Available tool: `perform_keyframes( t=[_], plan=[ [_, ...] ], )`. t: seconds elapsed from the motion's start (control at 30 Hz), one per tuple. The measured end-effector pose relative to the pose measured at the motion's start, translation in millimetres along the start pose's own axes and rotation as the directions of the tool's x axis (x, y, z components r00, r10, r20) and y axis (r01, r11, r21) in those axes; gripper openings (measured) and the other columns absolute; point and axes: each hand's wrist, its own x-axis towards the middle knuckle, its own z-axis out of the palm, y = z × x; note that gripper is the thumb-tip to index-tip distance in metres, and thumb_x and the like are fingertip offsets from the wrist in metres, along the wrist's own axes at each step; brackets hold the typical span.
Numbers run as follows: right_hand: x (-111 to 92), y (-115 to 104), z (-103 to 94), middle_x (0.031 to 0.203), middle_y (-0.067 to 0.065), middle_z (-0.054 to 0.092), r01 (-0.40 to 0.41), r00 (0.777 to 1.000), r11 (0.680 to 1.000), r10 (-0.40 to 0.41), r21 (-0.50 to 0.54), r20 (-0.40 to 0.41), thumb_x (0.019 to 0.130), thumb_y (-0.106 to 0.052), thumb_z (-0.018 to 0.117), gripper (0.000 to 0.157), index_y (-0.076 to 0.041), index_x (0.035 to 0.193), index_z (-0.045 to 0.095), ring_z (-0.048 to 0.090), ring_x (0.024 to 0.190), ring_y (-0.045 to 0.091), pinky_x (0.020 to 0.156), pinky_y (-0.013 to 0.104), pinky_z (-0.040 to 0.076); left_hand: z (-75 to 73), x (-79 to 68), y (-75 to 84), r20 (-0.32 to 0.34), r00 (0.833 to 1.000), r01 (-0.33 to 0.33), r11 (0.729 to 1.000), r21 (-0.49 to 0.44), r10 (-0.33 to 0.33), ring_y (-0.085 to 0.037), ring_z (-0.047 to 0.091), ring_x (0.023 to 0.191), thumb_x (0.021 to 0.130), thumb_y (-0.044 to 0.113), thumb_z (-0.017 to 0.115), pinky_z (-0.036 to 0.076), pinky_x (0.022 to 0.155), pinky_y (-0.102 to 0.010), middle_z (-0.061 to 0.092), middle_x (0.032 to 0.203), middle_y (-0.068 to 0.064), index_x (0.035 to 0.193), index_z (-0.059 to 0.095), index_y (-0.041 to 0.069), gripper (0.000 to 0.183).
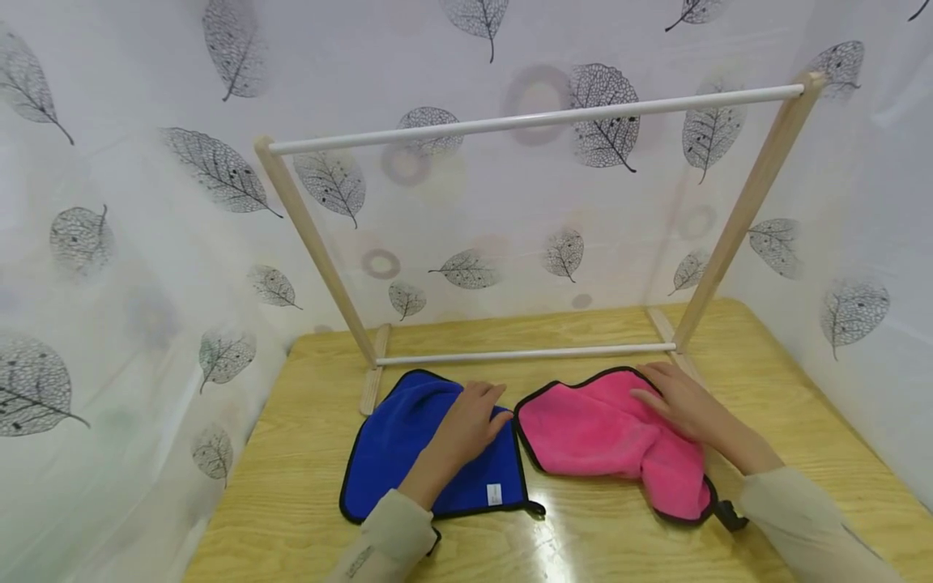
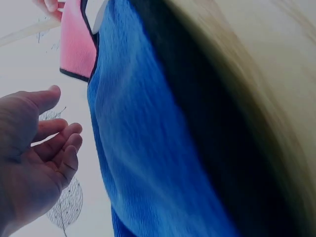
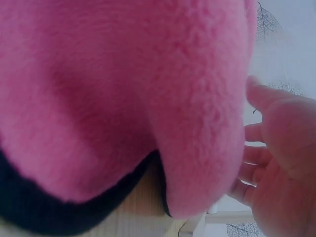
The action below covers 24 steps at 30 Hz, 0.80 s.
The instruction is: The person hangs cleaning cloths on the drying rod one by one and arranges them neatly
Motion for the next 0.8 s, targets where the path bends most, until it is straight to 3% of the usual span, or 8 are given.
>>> perform_keyframes(
  t=[0.27,0.5,0.8],
  plan=[
    [8,3,4.0,0.124,0.032,0.06,-0.025,0.999,0.999,0.024,0.024,0.034,0.101,-0.018,0.068,0.047,0.017,0.131,0.058,0.056,0.119,0.05,0.102,0.063,0.045,15.5,16.1,8.0,0.023,0.997,0.072,0.997,-0.043,-0.071,-0.031,0.06,0.12,0.1,0.023,0.07,0.051,0.103,-0.043,0.065,0.125,-0.017,0.133,0.066,-0.001,0.041],
    [14,9,11.8,0.119,0.034,0.06,-0.008,1.0,1.0,0.008,0.021,0.013,0.097,-0.011,0.073,0.045,0.02,0.127,0.059,0.059,0.114,0.051,0.098,0.063,0.048,30.6,27.8,4.1,0.037,0.994,0.107,0.993,-0.047,-0.105,-0.032,0.062,0.115,0.097,0.02,0.074,0.051,0.102,-0.044,0.067,0.119,-0.017,0.127,0.069,-0.001,0.037],
    [16,17,17.9,0.116,0.034,0.061,-0.024,1.0,0.999,0.023,0.024,0.013,0.095,-0.006,0.074,0.044,0.021,0.125,0.059,0.059,0.112,0.051,0.096,0.062,0.049,38.3,33.2,4.9,0.085,0.985,0.156,0.985,-0.07,-0.15,-0.027,0.063,0.097,0.092,0.021,0.08,0.054,0.088,-0.039,0.064,0.099,-0.008,0.112,0.074,0.004,0.027]
  ],
)
